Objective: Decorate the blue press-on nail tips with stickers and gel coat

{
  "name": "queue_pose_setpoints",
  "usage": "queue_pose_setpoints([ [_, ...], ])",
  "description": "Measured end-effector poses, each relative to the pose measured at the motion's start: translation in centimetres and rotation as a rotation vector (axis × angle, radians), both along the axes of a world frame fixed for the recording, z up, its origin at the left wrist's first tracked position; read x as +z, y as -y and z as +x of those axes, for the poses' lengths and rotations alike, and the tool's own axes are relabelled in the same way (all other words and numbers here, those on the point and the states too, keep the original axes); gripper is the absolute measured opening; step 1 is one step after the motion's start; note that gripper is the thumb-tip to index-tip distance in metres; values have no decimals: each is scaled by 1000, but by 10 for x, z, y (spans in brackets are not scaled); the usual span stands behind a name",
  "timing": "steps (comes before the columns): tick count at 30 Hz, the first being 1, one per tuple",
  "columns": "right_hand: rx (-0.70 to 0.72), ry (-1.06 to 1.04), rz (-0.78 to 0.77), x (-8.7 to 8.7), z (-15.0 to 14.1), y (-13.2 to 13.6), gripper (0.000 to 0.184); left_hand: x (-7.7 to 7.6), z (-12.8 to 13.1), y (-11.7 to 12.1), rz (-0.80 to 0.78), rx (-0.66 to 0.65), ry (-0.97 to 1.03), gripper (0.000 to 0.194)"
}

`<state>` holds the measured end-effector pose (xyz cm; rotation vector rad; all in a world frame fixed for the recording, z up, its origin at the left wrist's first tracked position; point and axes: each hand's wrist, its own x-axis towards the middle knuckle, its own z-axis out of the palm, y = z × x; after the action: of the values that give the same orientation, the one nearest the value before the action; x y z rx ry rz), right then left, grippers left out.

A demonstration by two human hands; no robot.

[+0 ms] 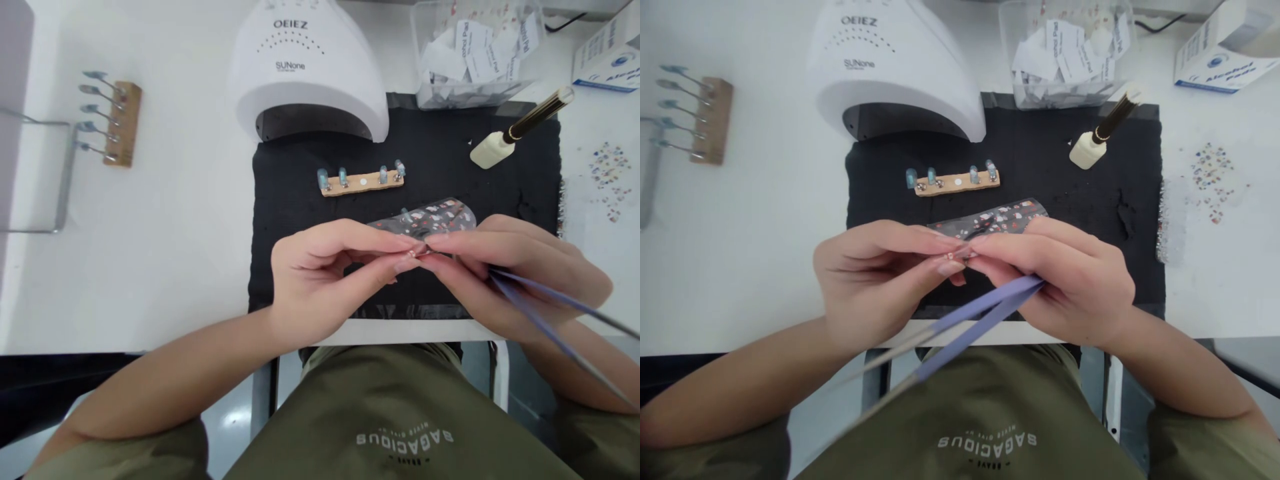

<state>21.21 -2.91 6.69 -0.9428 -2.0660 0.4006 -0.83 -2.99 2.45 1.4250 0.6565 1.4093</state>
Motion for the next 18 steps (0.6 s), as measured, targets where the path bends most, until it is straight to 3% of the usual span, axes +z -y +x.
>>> queue_pose_setpoints([
  [8, 38, -29, -7, -1, 3, 0, 30, 4, -4, -1, 176, 124, -213, 27],
  [13, 41, 2, 29, 0, 5, -2, 29, 6, -4, 0, 196, 124, -280, 39],
  [18, 14, -19, 2, -3, 4, 1, 35, 8, -6, 2, 230, 96, -329, 36],
])
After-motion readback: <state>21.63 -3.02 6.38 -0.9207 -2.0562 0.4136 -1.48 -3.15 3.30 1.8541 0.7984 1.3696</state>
